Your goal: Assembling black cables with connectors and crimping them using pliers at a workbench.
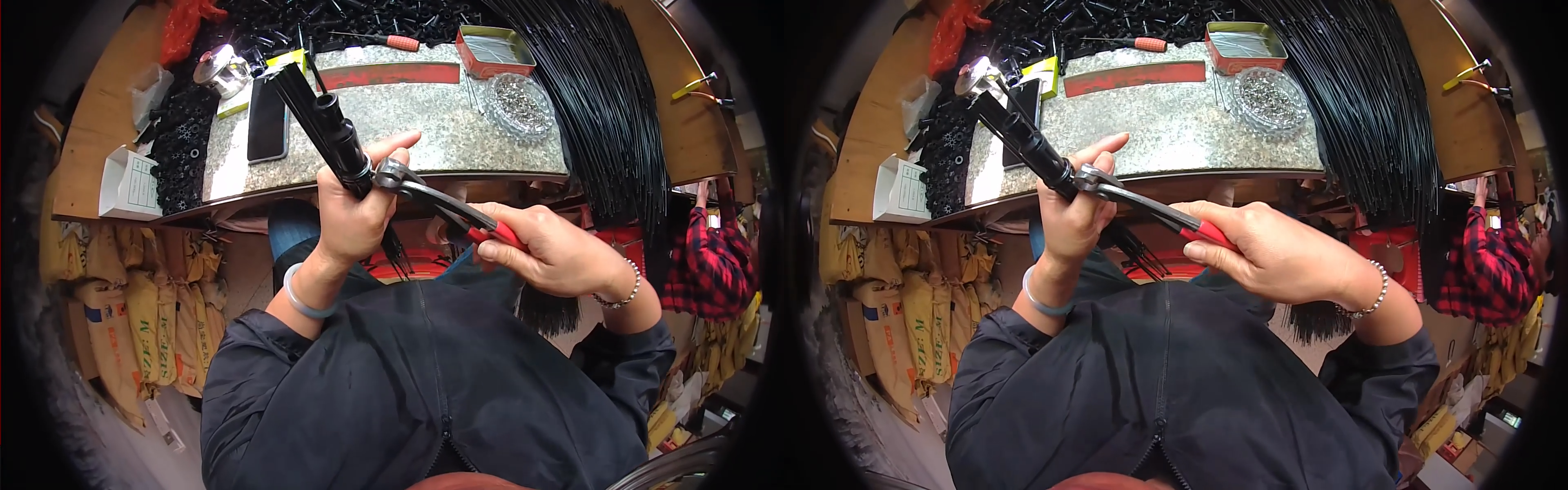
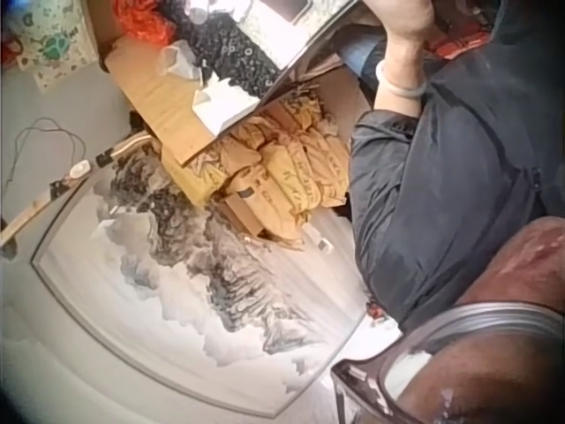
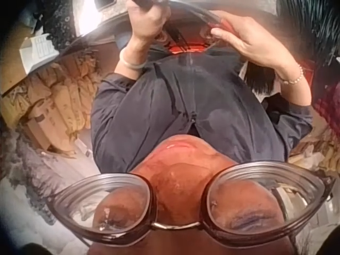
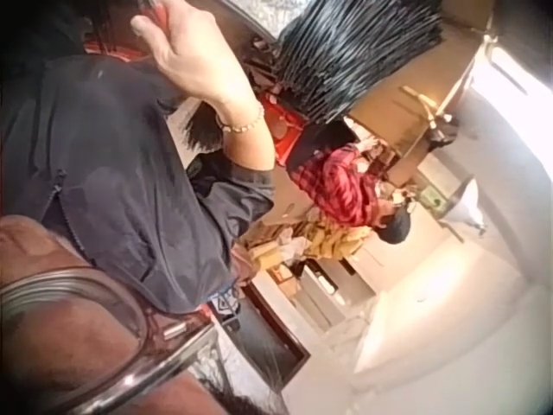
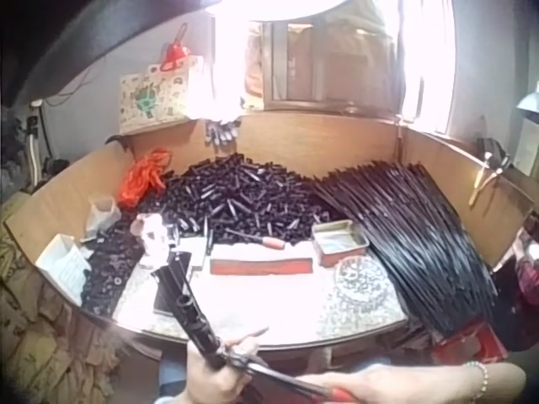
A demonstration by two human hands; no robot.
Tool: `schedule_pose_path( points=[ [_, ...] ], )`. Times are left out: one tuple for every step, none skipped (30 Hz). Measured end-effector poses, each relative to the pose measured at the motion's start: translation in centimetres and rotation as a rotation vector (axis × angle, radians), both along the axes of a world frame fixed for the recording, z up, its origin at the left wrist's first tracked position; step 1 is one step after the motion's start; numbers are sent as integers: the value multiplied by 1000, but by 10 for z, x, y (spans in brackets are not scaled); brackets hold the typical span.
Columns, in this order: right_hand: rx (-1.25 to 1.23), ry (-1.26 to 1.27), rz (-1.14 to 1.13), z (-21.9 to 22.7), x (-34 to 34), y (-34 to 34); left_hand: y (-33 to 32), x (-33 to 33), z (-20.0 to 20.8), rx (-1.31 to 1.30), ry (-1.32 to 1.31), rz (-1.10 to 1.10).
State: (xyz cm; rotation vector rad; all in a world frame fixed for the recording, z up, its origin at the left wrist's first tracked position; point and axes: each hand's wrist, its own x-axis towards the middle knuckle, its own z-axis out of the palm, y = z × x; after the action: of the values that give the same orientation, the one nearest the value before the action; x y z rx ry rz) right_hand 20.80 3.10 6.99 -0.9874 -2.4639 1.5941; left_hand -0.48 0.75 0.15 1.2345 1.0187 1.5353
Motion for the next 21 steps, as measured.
schedule_pose_path(
  points=[
    [29, 9, 14, 3, 1, 1, 0, 0, 0, 9, 18, 1],
    [59, 17, 28, 7, 1, 2, -1, 0, 0, 9, 18, -2],
    [22, -55, 28, 16, -1, 3, -1, 0, 0, 6, 16, 0],
    [21, -55, 28, 23, -2, 3, -2, 1, 0, 2, 15, 2],
    [-2, -103, 20, 28, -3, 3, -2, 1, 0, 1, 15, 2],
    [-25, -150, 13, 32, -3, 3, -3, 2, 0, 0, 47, 18],
    [-26, -149, 16, 33, -5, 2, -4, 2, 0, -2, 80, 35],
    [-105, -190, -14, 35, -7, 2, -3, 0, -1, -4, 82, 39],
    [-183, -233, -52, 36, -7, 0, -1, -2, -4, 32, 137, 49],
    [-184, -233, -55, 32, -7, -1, -1, -3, -6, 68, 193, 62],
    [-265, -208, -54, 25, -7, -1, -1, -3, -5, 67, 194, 60],
    [-343, -182, -54, 18, -6, -1, -1, -4, -4, 77, 181, 64],
    [-329, -135, -39, 12, -6, 0, -1, -4, -3, 88, 169, 68],
    [-327, -134, -38, 6, -7, -3, -2, -4, -1, 90, 169, 69],
    [-299, -19, -54, 1, -9, -6, -3, -3, 3, 34, 99, 56],
    [-269, 97, -70, -1, -11, -9, -4, -2, 6, -21, 28, 43],
    [-203, 96, -40, -2, -12, -7, -4, -2, 8, -19, 29, 45],
    [-202, 97, -38, -5, -12, -6, -3, -3, 9, -24, 18, 43],
    [-154, 129, -32, -8, -11, -6, -3, -3, 9, -28, 7, 40],
    [-105, 162, -27, -10, -10, -5, -3, -2, 10, -26, 8, 39],
    [-105, 162, -26, -8, -10, -4, -4, -2, 10, -31, 2, 40]
  ],
)
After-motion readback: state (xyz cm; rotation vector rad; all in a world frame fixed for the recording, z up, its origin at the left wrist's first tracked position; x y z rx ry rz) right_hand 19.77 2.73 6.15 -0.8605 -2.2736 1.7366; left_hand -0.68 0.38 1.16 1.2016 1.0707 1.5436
